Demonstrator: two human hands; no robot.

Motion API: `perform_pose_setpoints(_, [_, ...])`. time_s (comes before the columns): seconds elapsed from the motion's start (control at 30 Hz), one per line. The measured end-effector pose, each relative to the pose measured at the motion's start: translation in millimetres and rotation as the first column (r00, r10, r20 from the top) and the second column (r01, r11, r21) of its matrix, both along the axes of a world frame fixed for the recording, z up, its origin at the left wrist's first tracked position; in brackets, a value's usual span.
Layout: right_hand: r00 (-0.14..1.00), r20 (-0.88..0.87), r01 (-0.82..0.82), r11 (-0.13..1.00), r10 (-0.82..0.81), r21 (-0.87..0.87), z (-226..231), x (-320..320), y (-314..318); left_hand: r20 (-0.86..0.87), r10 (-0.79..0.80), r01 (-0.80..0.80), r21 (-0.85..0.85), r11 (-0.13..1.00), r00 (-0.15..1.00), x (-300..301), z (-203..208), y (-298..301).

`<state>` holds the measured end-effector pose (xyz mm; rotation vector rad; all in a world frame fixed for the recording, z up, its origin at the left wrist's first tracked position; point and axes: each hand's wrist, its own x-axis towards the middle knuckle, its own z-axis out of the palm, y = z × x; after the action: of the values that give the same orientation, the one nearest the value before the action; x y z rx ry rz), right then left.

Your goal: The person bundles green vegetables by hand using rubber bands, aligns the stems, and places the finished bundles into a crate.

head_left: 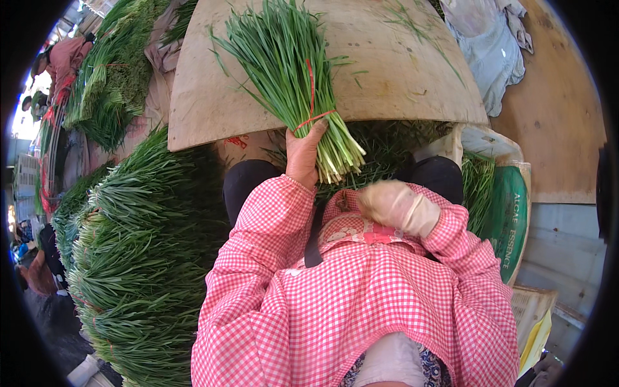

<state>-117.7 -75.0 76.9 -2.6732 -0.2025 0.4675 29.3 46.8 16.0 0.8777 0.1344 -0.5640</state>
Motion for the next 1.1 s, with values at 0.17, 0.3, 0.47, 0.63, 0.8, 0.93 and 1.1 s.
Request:
perform_pose_setpoints(0.17, [0.976,0.167,0.127,0.988,-0.141,0.089,60,3,6,0.042,0.028,-0.032,0.087,0.996,0.999,-1,0,-2])
perform_pose_setpoints(0.3, [0.921,0.359,0.179,0.983,-0.153,-0.040,49,45,37,0.088,0.042,-0.054,0.135,0.989,0.995,-1,-4,-5])
perform_pose_setpoints(0.47, [0.934,0.293,0.272,0.939,-0.204,-0.211,17,69,37,0.195,-0.006,-0.055,0.304,0.951,0.981,-4,-15,-7])
perform_pose_setpoints(0.63, [0.924,0.322,0.300,0.916,-0.209,-0.267,11,73,38,0.121,0.008,-0.029,0.167,0.986,0.993,-3,-11,-1])
perform_pose_setpoints(0.8, [0.931,0.290,0.282,0.942,-0.223,-0.181,22,57,35,0.076,-0.004,-0.004,0.112,0.994,0.997,-2,-17,-2])
perform_pose_setpoints(0.93, [0.944,0.204,0.295,0.941,-0.260,-0.164,11,42,36,0.045,-0.018,0.013,0.107,0.994,0.999,-6,-7,-3])
perform_pose_setpoints(1.1, [0.901,0.383,0.230,0.973,-0.204,-0.022,59,38,16,0.052,-0.013,0.010,0.054,0.998,0.999,-1,-13,-1])
